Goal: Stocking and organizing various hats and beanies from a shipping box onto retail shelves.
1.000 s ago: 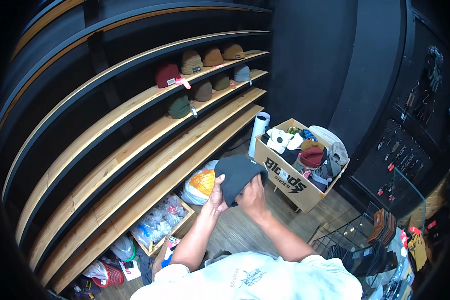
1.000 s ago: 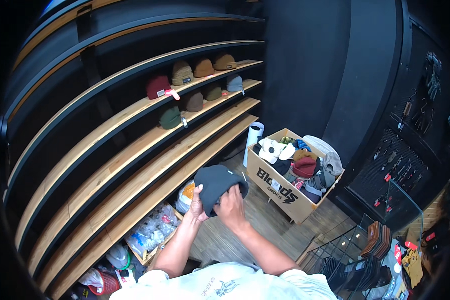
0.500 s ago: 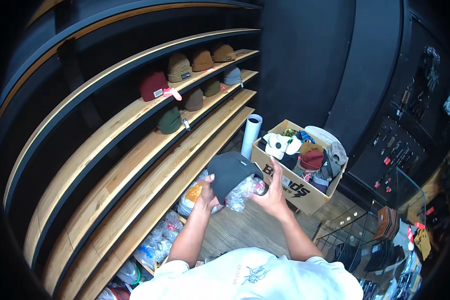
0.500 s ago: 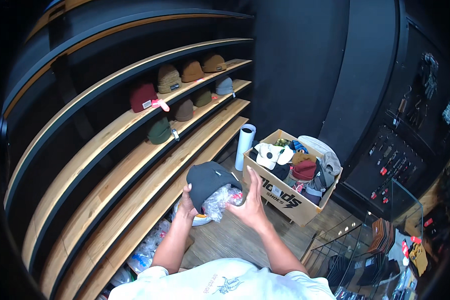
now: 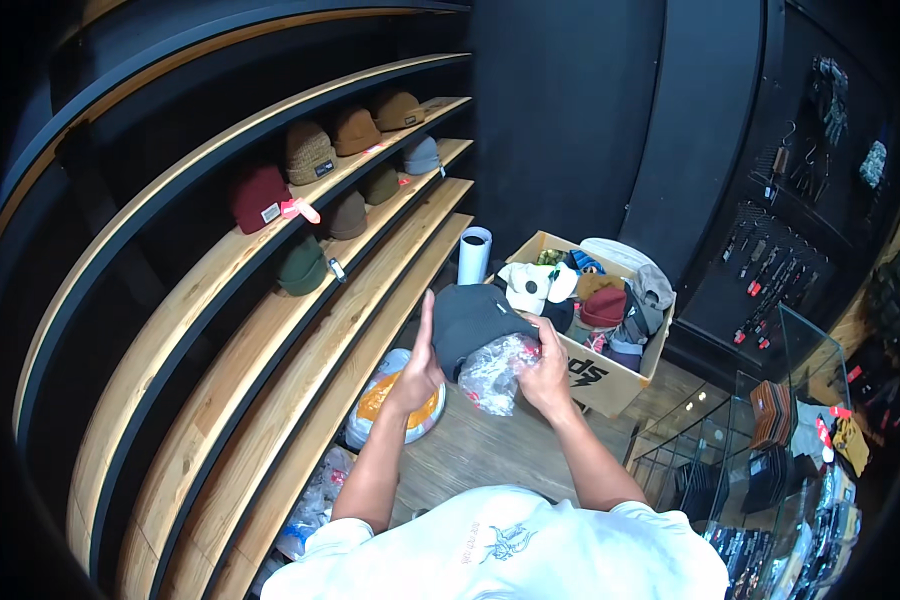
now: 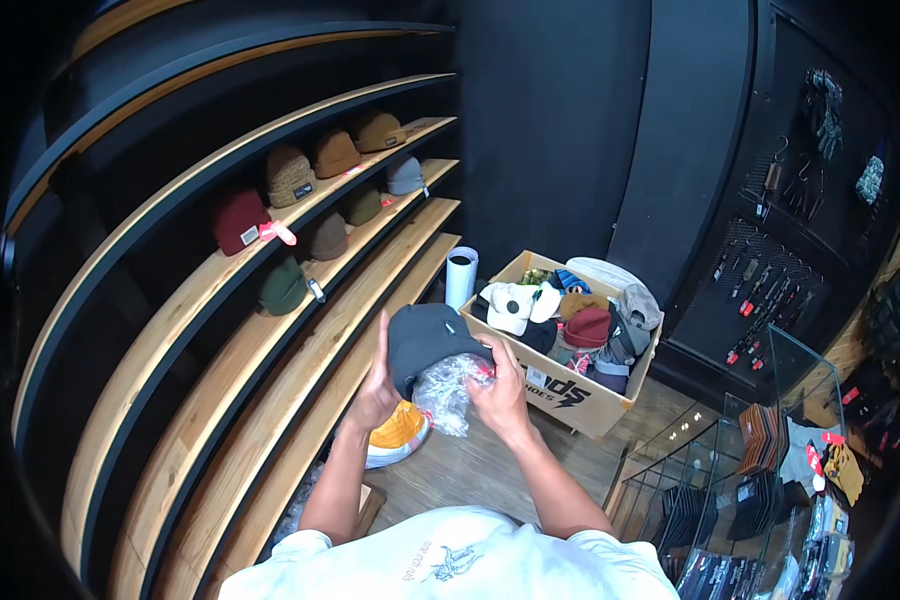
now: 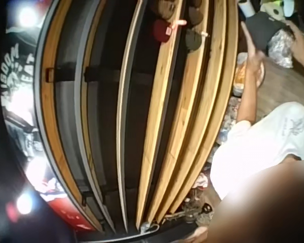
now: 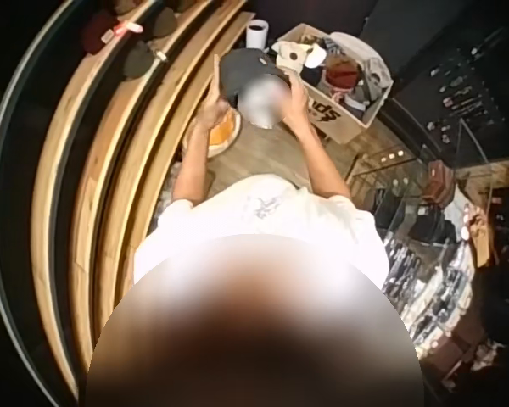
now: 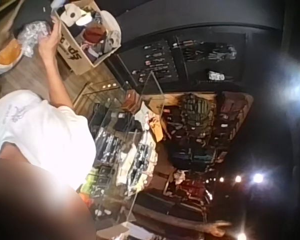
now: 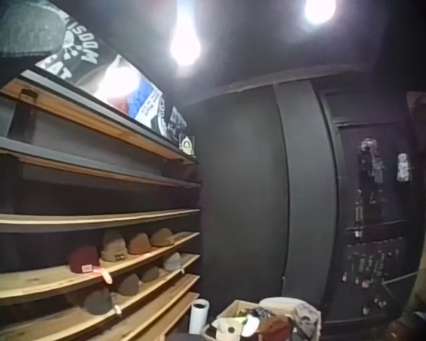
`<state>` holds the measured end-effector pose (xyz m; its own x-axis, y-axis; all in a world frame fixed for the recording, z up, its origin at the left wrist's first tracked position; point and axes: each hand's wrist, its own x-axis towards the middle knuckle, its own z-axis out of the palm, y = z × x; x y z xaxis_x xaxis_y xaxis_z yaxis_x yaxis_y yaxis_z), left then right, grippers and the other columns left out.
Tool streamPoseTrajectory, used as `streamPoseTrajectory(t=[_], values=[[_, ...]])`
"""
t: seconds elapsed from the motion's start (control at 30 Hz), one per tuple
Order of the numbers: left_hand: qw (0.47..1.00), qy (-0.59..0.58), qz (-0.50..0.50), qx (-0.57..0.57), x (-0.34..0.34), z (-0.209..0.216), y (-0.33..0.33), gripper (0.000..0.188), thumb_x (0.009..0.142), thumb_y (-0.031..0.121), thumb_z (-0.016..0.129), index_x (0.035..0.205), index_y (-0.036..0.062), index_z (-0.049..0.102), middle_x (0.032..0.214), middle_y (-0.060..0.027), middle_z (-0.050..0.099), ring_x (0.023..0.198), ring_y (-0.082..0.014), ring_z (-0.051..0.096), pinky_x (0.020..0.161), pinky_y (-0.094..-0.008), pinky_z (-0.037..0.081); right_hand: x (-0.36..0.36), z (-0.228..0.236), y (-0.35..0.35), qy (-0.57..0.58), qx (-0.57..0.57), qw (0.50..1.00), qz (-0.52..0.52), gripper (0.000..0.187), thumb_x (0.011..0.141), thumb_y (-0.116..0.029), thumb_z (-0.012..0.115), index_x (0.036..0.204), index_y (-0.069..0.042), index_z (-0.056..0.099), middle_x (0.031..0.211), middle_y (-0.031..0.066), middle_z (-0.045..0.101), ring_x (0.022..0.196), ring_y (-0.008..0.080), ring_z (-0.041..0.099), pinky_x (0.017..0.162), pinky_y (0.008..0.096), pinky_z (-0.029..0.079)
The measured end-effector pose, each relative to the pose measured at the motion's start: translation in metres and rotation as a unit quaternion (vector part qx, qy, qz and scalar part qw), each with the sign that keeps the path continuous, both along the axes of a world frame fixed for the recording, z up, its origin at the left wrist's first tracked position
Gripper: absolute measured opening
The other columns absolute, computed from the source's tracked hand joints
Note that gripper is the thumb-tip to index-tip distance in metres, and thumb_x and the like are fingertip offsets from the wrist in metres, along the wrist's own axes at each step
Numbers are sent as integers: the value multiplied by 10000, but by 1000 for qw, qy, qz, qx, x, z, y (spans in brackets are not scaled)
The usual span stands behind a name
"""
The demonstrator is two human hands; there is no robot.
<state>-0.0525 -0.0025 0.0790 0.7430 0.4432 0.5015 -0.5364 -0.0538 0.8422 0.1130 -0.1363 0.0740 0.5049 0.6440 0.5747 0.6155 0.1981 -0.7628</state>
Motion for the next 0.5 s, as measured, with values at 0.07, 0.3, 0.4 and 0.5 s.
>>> streamPoseTrajectory(t=[0.07, 0.3, 0.4, 0.5], values=[[979, 57, 68, 185, 2, 0, -10, 1489, 553, 253, 942, 1549, 165, -163, 1616, -194, 26, 1485, -289, 152, 1197, -404, 185, 7, -3, 0, 2, 14, 1000, -6, 583, 683, 41, 667, 1245, -30, 525, 1168, 182, 590, 1118, 350, 587, 985, 388, 446], [950, 59, 243, 185, 30, 2, -35, 1236, 578, 7, 860, 1533, 99, 81, 1421, -203, 416, 1317, -292, 449, 1117, -393, 358, 22, 18, -24, -58, -15, 993, 101, 659, 728, -84, 723, 1320, -9, 443, 1280, 201, 494, 1229, 356, 501, 1041, 398, 398], [939, 55, 282, 189, 37, 9, -42, 1120, 631, -77, 778, 1528, 80, 125, 1414, -193, 433, 1302, -277, 468, 1104, -380, 373, 45, 20, -38, -68, -38, 971, 228, 852, 796, -259, 746, 1467, 18, 300, 1488, 221, 320, 1416, 319, 301, 1151, 403, 254], [940, 39, 294, 169, 46, -4, -44, 1036, 664, -91, 725, 1525, 68, 171, 1423, -193, 422, 1317, -279, 452, 1113, -375, 360, 60, 16, -43, -48, -34, 954, 295, 915, 842, -307, 725, 1534, 1, 211, 1595, 209, 158, 1490, 287, 143, 1191, 403, 154]])
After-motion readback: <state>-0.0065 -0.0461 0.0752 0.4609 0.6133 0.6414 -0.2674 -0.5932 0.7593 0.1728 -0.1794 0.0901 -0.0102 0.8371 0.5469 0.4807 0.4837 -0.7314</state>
